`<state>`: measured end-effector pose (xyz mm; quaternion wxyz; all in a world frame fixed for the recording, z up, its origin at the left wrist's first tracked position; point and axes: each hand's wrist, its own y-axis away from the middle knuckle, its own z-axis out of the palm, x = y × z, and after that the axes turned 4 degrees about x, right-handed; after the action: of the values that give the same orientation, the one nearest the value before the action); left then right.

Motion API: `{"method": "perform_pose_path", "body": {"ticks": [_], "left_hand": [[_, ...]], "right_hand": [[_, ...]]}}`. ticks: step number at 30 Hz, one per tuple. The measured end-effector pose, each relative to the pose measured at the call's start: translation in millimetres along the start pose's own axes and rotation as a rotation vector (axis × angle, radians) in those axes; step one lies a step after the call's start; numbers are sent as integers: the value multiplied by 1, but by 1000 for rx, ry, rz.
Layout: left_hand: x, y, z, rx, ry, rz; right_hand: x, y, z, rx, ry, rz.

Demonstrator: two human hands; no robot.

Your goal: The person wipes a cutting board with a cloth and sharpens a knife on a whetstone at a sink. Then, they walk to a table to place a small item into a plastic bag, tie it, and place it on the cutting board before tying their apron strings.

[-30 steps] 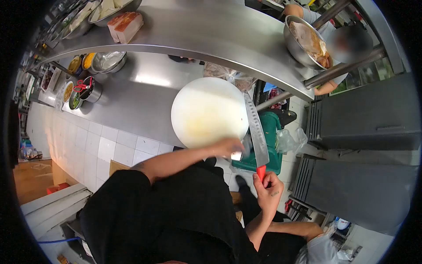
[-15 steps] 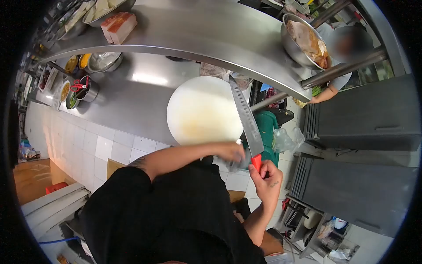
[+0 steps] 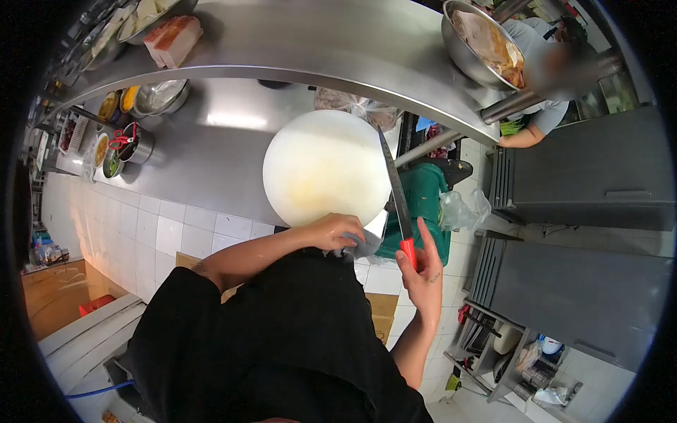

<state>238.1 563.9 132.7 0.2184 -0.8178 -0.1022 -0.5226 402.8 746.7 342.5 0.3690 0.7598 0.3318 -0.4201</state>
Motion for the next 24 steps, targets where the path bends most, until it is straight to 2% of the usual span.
{"method": "perform_pose_path", "body": {"ticks": [2,3,4,5,6,7,9,11,13,16,18,21,22,23,24], "left_hand": [[-11,8,-18,117,99,40],[-10,14,-42,213,298,-213],[-21,17,-74,331,183,-108],[6,20,-105,421,234,-502],[-13,31,-123,602,-262,-184],[-6,41,-126,700,-421,-387],[-26,56,-86,637,-675,-394],[-29,50,-18,500,-388,-112],[18,29,17,75,-123,-143],[19,10,9,18,138,-95],[20,20,-37,202,285,-169],[31,65,-142,502,512,-606],[8,90,-163,740,383,-554],[-10,118,-193,818,237,-593],[-67,160,-209,1026,30,-539]], "right_hand": [[5,-1,1,-21,-39,46],[11,-2,1,-45,-76,65],[18,-2,1,-70,-111,85],[26,-2,2,-74,-124,98],[34,-2,2,-78,-137,111],[40,-1,3,-82,-151,123],[44,1,5,-75,-159,124],[47,5,9,-70,-176,122],[44,6,13,-97,-197,119],[39,4,12,-113,-172,71],[42,4,13,-139,-201,58],[69,-1,19,-183,-335,102],[78,-2,25,-180,-383,135],[87,-2,30,-177,-432,167],[95,-1,33,-205,-448,171]]}}
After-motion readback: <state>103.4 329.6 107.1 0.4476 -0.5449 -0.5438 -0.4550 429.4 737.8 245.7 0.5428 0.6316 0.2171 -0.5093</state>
